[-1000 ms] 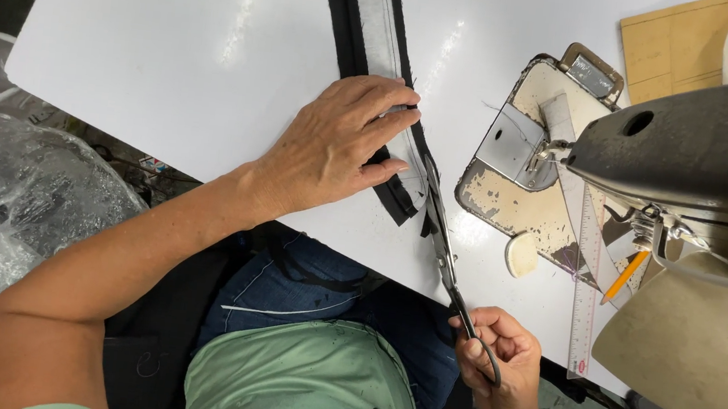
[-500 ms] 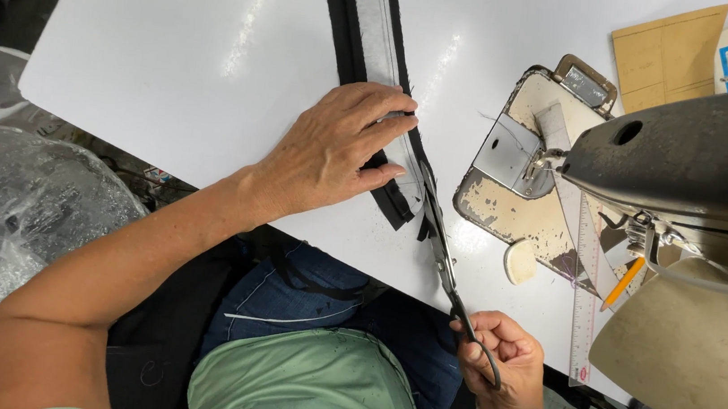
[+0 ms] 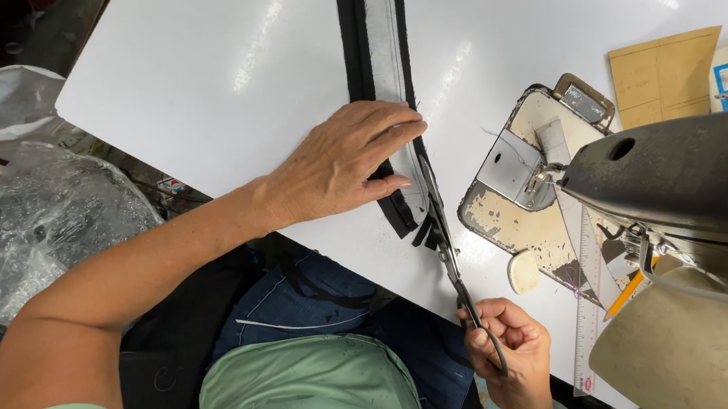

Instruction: The person measures and marks a long strip of black fabric using a ruler and pencil. They then use scissors to cut the fabric along the marked lines, trimming the edges to create a finished piece.

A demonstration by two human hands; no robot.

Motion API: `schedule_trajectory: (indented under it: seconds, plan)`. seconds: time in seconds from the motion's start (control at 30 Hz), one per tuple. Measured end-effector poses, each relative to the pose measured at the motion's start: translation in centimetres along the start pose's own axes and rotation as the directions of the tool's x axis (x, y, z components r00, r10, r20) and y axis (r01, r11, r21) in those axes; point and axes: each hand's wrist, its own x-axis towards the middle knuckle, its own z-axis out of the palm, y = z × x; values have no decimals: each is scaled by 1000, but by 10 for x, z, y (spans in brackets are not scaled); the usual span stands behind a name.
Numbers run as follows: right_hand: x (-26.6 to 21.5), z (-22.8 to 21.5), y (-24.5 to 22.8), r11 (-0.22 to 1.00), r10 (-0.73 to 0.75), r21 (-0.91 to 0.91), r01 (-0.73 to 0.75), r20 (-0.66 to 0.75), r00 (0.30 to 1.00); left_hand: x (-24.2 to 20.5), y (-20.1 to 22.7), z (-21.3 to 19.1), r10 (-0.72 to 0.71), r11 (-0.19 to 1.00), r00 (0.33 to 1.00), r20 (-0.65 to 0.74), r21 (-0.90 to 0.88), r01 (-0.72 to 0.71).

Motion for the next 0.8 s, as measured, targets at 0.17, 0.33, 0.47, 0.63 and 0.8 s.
schedule_trajectory:
  seconds: [0.17,0.33,0.47,0.63,0.8]
  plan:
    - [1,0,1,999,2,-41,-3,-37,999,-1,0,1,-17,1000,1000,15,-6,17]
    - [-3,8,-5,998,35,-57,-37,-51,998,-1,0,1,-15,1000,1000,18,-2,15]
    - [-5,6,-1,996,54,-64,-60,-85,995,0,0,1,-17,1000,1000,18,12,16]
    - [-5,13,-5,995,60,-76,-68,-103,993,9,-10,-1,23,998,1000,9,50,-23]
    - [-5,13,-7,996,76,-48,-80,-95,993,28,-31,-19,58,998,997,47,-20,-57]
